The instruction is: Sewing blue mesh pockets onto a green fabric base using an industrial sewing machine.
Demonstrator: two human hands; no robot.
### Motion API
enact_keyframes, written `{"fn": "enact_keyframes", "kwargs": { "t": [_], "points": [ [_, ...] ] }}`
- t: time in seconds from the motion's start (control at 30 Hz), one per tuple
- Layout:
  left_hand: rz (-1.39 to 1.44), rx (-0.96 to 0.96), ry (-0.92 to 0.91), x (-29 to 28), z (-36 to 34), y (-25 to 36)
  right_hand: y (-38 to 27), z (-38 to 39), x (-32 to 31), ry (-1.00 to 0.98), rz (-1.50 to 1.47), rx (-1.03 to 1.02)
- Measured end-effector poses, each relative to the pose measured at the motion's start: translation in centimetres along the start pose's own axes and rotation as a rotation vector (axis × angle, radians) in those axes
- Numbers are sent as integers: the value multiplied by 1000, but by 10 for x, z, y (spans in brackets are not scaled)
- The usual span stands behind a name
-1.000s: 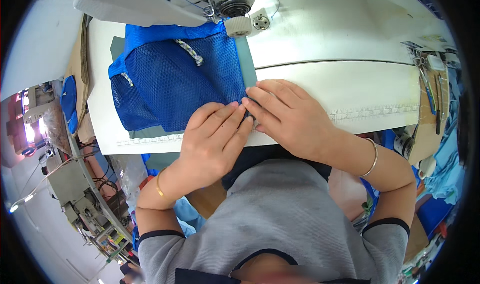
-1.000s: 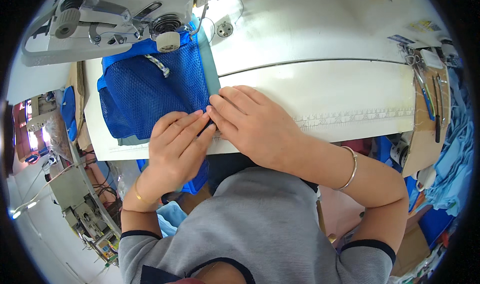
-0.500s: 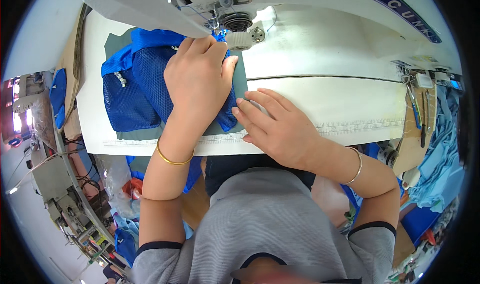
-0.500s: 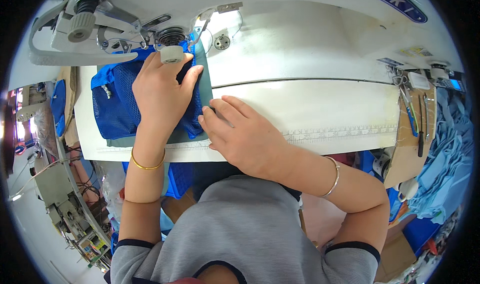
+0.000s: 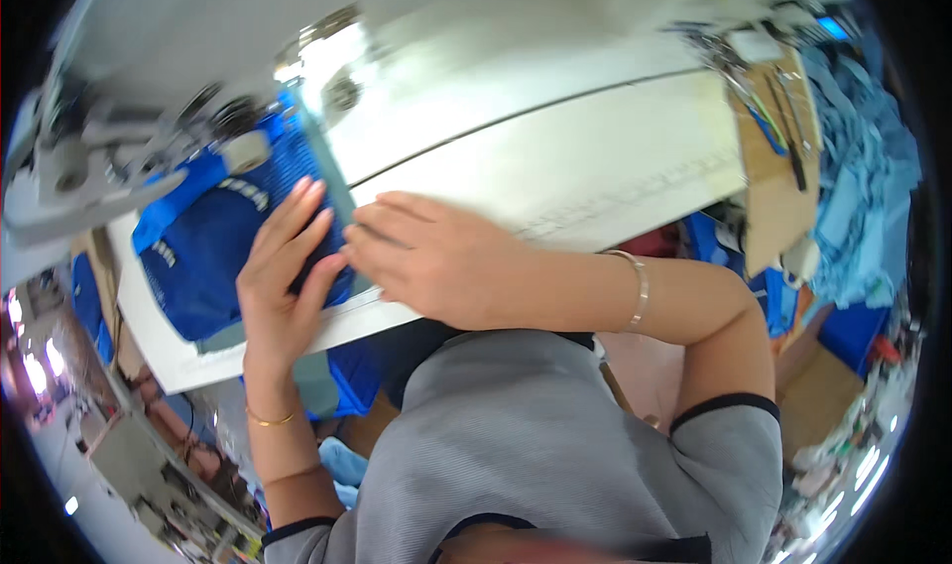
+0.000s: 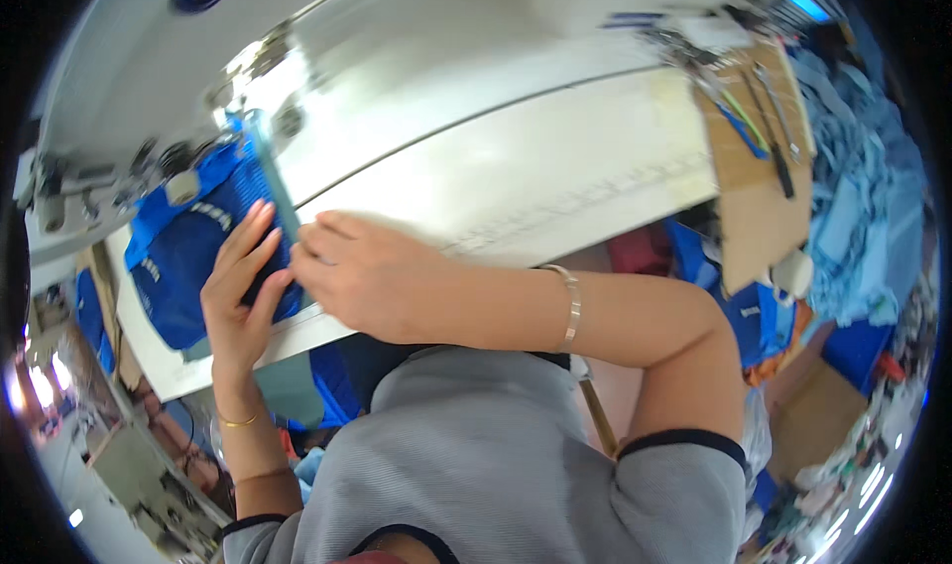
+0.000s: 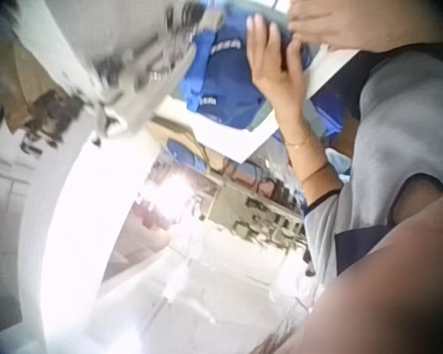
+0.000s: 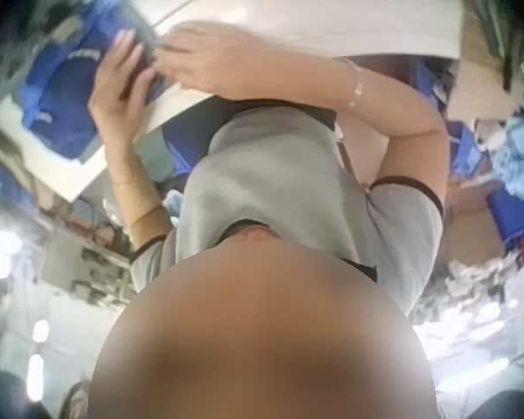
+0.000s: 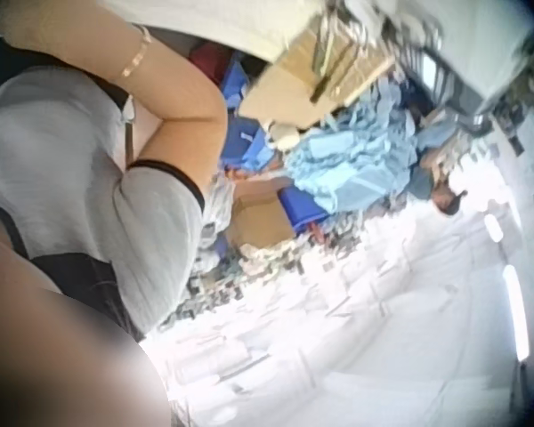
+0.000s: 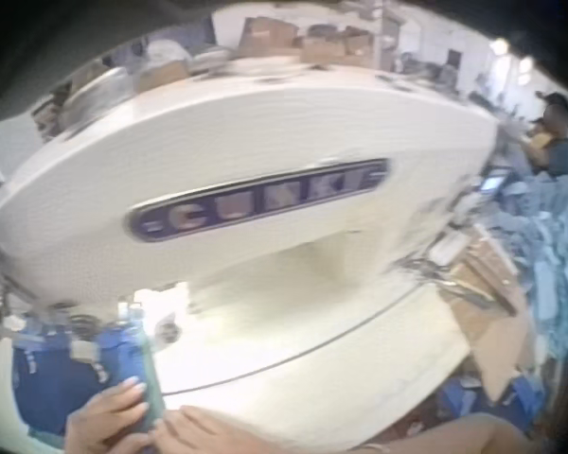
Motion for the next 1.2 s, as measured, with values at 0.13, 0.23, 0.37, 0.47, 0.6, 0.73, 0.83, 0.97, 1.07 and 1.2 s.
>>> {"fn": "enact_keyframes", "kwargs": {
  "t": [0.13,0.23,0.37,0.47,0.6,0.73,0.83,0.97,1.07,1.2],
  "points": [
    [-31,39,-20,7,2,3,-2,4,-1,-1,32,-22],
    [-133,86,17,6,3,7,10,17,-40,97,21,85],
    [-290,99,-53,0,-1,9,75,112,-162,261,575,608],
    [-388,50,-152,-5,-10,6,110,190,-223,139,1103,841],
    [-511,179,-153,-9,-22,10,130,228,-231,-15,1046,977],
    [-474,147,-168,-8,-25,4,92,187,-211,171,858,1058],
    [-469,115,-194,-9,-22,-2,73,102,-155,240,171,594],
    [-448,83,-165,-12,-24,-9,80,1,-91,180,101,218],
    [-398,108,-159,-11,-27,-12,96,-42,-61,202,77,187],
    [-389,112,-117,-13,-25,-12,104,-61,-47,174,123,213]
  ]
}}
Point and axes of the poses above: each hand's wrist, its own z-axis away from the middle knuckle, its own x-axis out of the palm, y = z × x, the point moved 7 cm from there along -z, towards the middle knuckle, and after that the axes turned 5 degrees about -z, right-handed, at the moved point
